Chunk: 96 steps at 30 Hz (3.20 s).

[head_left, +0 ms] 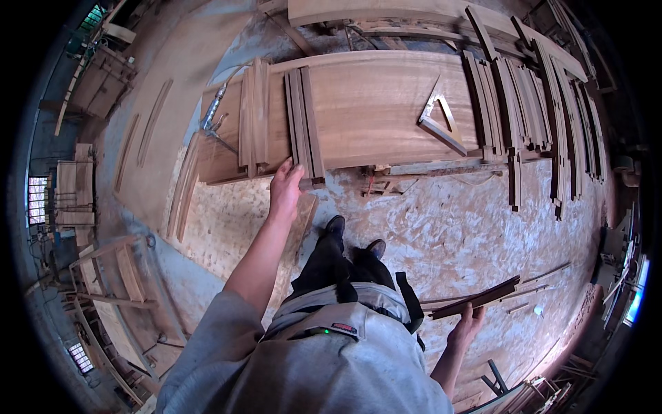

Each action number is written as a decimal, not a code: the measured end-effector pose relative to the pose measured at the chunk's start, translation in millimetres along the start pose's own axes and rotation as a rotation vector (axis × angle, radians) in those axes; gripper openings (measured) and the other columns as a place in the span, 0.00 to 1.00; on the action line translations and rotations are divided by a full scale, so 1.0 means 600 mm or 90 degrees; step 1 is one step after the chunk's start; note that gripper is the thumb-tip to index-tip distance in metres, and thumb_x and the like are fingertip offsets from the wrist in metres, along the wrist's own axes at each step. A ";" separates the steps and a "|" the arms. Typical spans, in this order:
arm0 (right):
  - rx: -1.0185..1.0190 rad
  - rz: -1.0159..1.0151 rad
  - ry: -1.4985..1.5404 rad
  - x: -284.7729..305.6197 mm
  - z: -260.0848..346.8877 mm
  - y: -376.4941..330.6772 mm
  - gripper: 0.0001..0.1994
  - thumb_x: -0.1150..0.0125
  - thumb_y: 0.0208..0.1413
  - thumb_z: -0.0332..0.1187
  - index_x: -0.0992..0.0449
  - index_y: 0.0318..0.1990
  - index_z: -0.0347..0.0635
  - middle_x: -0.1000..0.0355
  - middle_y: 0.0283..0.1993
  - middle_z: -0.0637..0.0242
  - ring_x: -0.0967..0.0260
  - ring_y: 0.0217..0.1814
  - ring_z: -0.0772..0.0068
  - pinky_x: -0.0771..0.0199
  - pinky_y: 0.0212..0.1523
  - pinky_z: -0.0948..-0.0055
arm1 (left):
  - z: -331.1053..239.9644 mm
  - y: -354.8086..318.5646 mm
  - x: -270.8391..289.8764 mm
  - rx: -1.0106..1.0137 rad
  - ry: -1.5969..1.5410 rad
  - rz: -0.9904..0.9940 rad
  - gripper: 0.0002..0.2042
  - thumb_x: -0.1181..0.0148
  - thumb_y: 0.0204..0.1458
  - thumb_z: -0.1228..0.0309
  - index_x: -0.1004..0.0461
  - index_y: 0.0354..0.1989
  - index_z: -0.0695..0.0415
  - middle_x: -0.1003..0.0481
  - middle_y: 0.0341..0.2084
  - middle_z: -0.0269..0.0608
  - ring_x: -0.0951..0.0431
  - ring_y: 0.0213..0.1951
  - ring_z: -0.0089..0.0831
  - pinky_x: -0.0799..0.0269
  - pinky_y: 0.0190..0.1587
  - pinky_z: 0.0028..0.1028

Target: The person selects wooden slats from a pile, aligns them on a workbench, and applies glue to the ends using a brush. They then use a hammer to tap the pieces together and place the assembled parts on a table.

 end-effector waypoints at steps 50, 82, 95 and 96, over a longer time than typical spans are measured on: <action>-0.029 -0.086 -0.020 0.041 -0.029 -0.014 0.10 0.46 0.53 0.23 0.30 0.43 0.37 0.30 0.36 0.70 0.35 0.38 0.79 0.34 0.42 0.77 | -0.172 0.024 -0.137 -0.373 0.867 -0.173 0.38 0.37 0.44 0.53 0.42 0.61 0.63 0.36 0.55 0.57 0.36 0.57 0.52 0.41 0.59 0.42; -0.042 -0.135 -0.013 0.052 -0.012 -0.004 0.13 0.43 0.51 0.25 0.30 0.46 0.36 0.29 0.37 0.69 0.33 0.40 0.78 0.32 0.43 0.74 | -0.193 0.017 -0.192 -0.300 1.052 -0.187 0.38 0.47 0.51 0.56 0.55 0.66 0.62 0.34 0.46 0.69 0.31 0.49 0.55 0.36 0.53 0.43; -0.048 -0.143 -0.001 0.040 -0.030 -0.022 0.13 0.44 0.50 0.24 0.30 0.46 0.37 0.30 0.36 0.70 0.33 0.38 0.78 0.32 0.42 0.74 | -0.191 0.016 -0.189 -0.256 1.031 -0.170 0.37 0.47 0.52 0.57 0.55 0.68 0.55 0.35 0.47 0.68 0.31 0.49 0.55 0.35 0.52 0.42; -0.047 -0.143 -0.003 0.037 -0.028 -0.024 0.13 0.44 0.50 0.24 0.30 0.45 0.37 0.30 0.36 0.69 0.33 0.38 0.78 0.32 0.42 0.74 | -0.190 0.020 -0.187 -0.256 1.032 -0.168 0.37 0.47 0.52 0.56 0.55 0.68 0.55 0.36 0.47 0.68 0.31 0.49 0.54 0.35 0.52 0.42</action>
Point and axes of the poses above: each hand's wrist, its own y-axis towards the middle knuckle, its own x-axis out of the back of the hand, z = x × y, the point moved 7 cm from there along y, towards the middle knuckle
